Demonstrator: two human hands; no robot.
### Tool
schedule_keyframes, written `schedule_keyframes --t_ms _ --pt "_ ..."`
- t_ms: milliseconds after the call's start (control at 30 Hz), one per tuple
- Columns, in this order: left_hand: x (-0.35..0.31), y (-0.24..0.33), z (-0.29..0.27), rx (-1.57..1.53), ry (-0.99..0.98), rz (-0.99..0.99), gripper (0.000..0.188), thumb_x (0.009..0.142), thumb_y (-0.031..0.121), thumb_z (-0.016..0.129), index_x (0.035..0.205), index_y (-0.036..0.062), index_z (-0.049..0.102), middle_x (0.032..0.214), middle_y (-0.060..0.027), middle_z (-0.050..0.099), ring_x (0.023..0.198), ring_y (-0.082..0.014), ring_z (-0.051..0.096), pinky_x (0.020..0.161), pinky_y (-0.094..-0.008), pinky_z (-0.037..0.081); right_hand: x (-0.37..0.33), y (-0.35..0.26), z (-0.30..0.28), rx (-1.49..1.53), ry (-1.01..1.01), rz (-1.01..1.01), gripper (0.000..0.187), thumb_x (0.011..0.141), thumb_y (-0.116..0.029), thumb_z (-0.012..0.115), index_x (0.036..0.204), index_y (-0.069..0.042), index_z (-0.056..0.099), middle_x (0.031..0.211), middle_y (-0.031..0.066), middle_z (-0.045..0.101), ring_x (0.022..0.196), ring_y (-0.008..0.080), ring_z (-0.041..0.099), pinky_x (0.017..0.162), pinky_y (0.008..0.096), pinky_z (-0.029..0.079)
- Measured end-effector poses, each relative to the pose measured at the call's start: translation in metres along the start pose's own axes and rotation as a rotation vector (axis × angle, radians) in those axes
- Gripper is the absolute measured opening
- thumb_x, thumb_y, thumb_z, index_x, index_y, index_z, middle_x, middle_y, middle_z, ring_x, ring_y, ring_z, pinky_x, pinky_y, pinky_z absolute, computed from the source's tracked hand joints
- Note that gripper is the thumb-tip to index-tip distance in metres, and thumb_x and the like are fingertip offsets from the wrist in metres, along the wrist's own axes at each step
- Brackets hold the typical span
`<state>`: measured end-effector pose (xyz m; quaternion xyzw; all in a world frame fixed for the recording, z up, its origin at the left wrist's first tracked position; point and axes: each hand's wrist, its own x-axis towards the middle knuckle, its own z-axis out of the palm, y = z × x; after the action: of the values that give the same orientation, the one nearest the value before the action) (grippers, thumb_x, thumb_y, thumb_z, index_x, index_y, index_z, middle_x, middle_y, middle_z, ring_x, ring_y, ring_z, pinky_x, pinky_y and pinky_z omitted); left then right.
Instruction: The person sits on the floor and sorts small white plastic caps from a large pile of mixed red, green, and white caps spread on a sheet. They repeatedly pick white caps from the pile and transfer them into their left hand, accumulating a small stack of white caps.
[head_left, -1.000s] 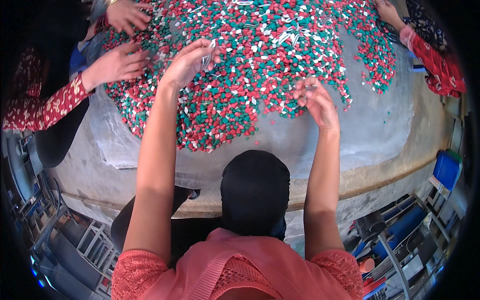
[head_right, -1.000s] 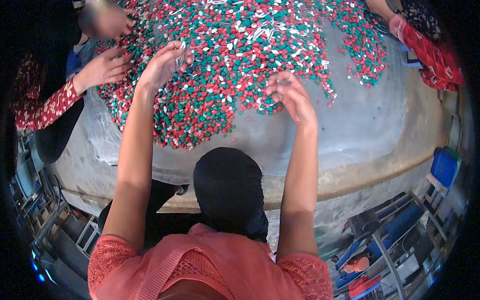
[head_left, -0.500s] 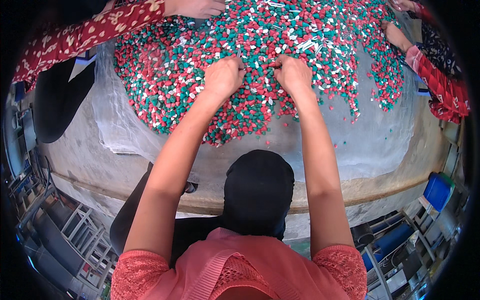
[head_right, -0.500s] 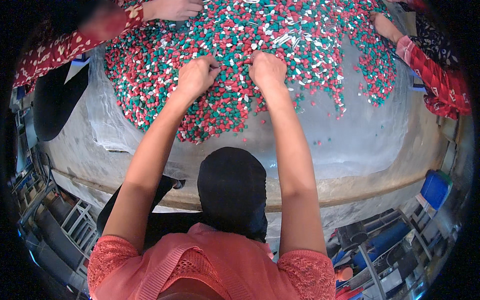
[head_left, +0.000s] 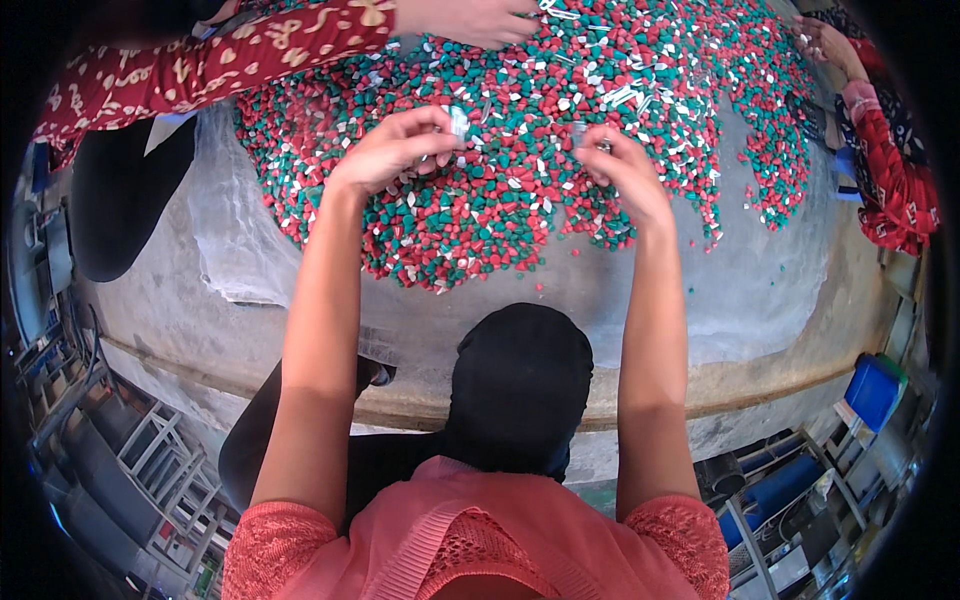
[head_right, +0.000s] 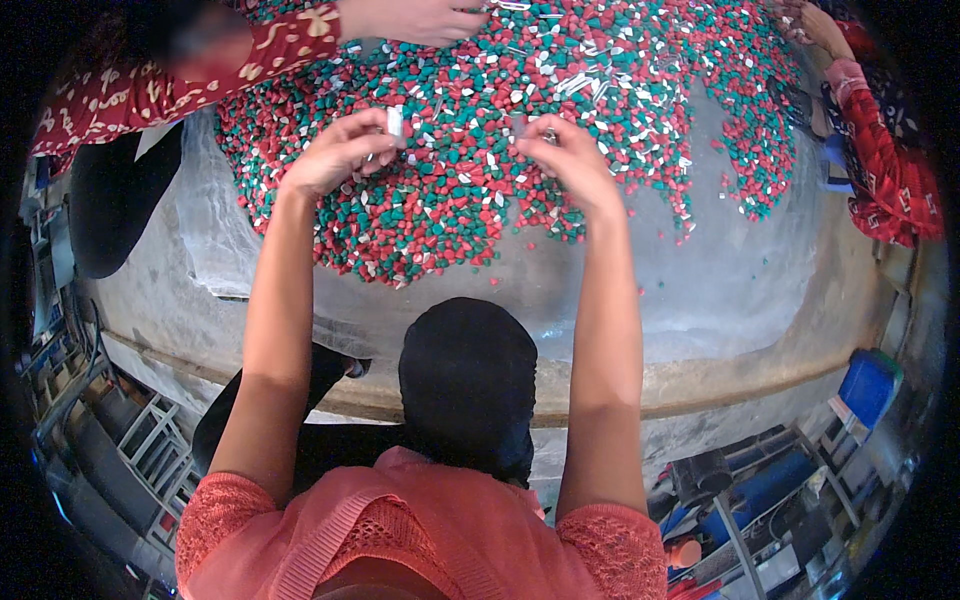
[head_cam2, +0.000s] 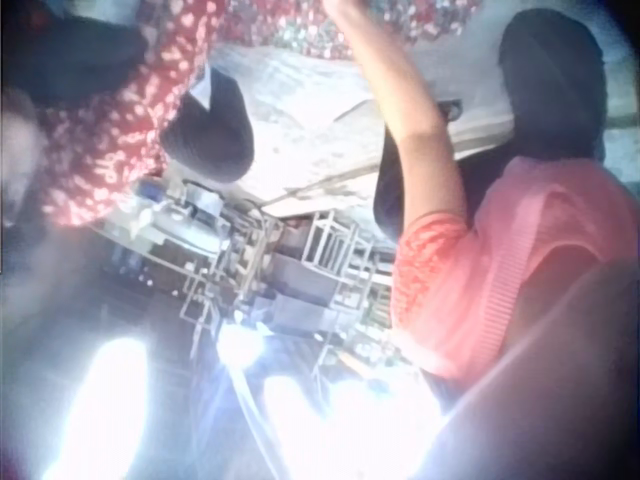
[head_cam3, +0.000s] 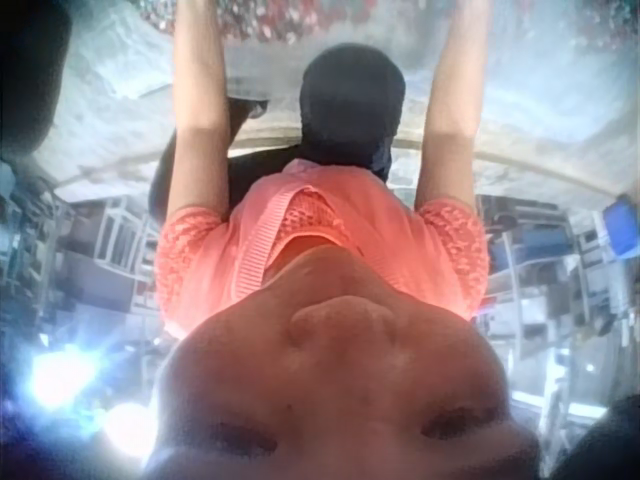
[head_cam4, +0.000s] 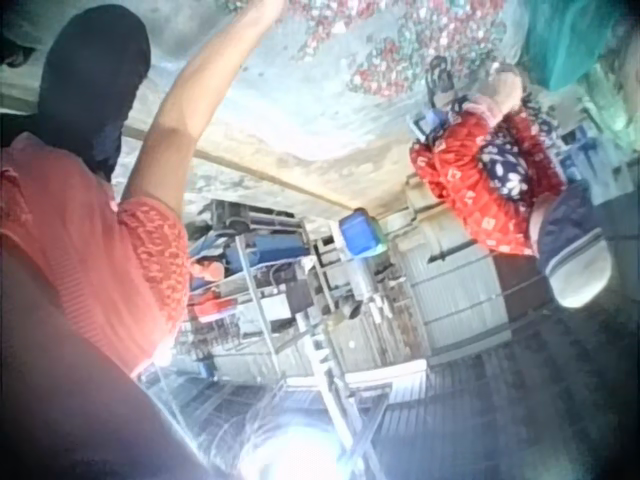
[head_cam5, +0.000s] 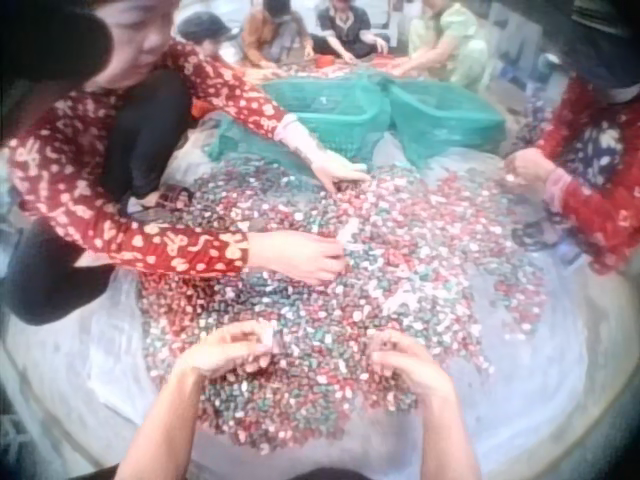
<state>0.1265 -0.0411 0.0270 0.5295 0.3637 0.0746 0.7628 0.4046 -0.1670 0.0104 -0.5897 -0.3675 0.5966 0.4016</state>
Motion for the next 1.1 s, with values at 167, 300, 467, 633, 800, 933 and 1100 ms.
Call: schedule_keyframes --t_ms 167,300,467,633,800,933,1100 --pt "0.007 0.001 -0.009 -0.350 0.126 0.158 0.022 0.087 0.027 0.054 0.090 0.0058 0.054 0.080 -0.0027 0.056 0.071 -0.0088 0.052 0.053 -0.0202 0.038 0.003 -0.006 0.013 0.450 -0.067 -0.101 0.020 0.085 -0.019 0.055 0.098 -0.005 0.053 0.079 -0.0002 0.052 0.067 0.0080 0.051 0.051 0.0195 0.033" --pt "0.034 0.007 -0.002 -0.142 0.249 0.122 0.026 0.091 0.030 0.046 0.087 0.0052 0.054 0.078 -0.0007 0.055 0.066 -0.0065 0.050 0.048 -0.0189 0.035 0.024 -0.009 0.019 0.482 -0.041 -0.027 0.021 0.090 -0.024 0.050 0.093 -0.004 0.055 0.068 -0.0028 0.047 0.057 0.0056 0.044 0.046 0.0187 0.030" --pt "0.057 -0.016 -0.011 0.083 0.368 0.001 0.027 0.089 0.022 0.043 0.102 0.0025 0.058 0.085 -0.0064 0.060 0.071 -0.0124 0.057 0.056 -0.0247 0.043 0.033 -0.012 0.032 0.347 0.028 0.058 0.025 0.092 -0.027 0.046 0.090 -0.005 0.057 0.061 -0.0057 0.041 0.051 0.0032 0.034 0.044 0.0187 0.026" --pt "0.071 -0.008 0.045 1.113 0.639 -0.059 0.042 0.077 0.043 0.062 0.097 0.0065 0.062 0.082 -0.0167 0.064 0.083 -0.0329 0.061 0.076 -0.0405 0.047 0.045 -0.008 0.041 0.060 0.146 0.058 0.026 0.087 -0.029 0.054 0.087 -0.005 0.061 0.064 -0.0028 0.049 0.060 0.0067 0.046 0.053 0.0224 0.036" --pt "0.057 -0.006 0.021 0.327 0.434 -0.011 0.029 0.078 0.032 0.062 0.089 0.0054 0.059 0.072 -0.0087 0.060 0.066 -0.0224 0.057 0.060 -0.0314 0.045 0.021 -0.011 0.042 -0.633 0.318 0.101 0.028 0.078 -0.028 0.060 0.097 -0.007 0.057 0.081 0.0097 0.062 0.081 0.0242 0.059 0.069 0.0358 0.044" --pt "0.021 -0.006 -0.006 -0.545 0.033 0.123 0.016 0.083 0.021 0.059 0.082 0.0060 0.053 0.065 0.0007 0.048 0.054 -0.0099 0.043 0.045 -0.0176 0.034 0.000 0.005 0.042 -0.938 0.298 0.274 0.040 0.076 -0.022 0.059 0.111 -0.011 0.046 0.083 0.0141 0.064 0.084 0.0331 0.061 0.073 0.0440 0.046" --pt "-0.005 -0.012 -0.012 -0.742 0.052 0.276 0.015 0.086 0.015 0.054 0.095 0.0048 0.050 0.078 -0.0023 0.045 0.065 -0.0077 0.043 0.045 -0.0163 0.032 0.024 -0.013 0.080 -0.805 0.358 0.006 0.032 0.075 -0.026 0.061 0.101 -0.009 0.054 0.080 0.0125 0.065 0.079 0.0324 0.062 0.071 0.0436 0.047"
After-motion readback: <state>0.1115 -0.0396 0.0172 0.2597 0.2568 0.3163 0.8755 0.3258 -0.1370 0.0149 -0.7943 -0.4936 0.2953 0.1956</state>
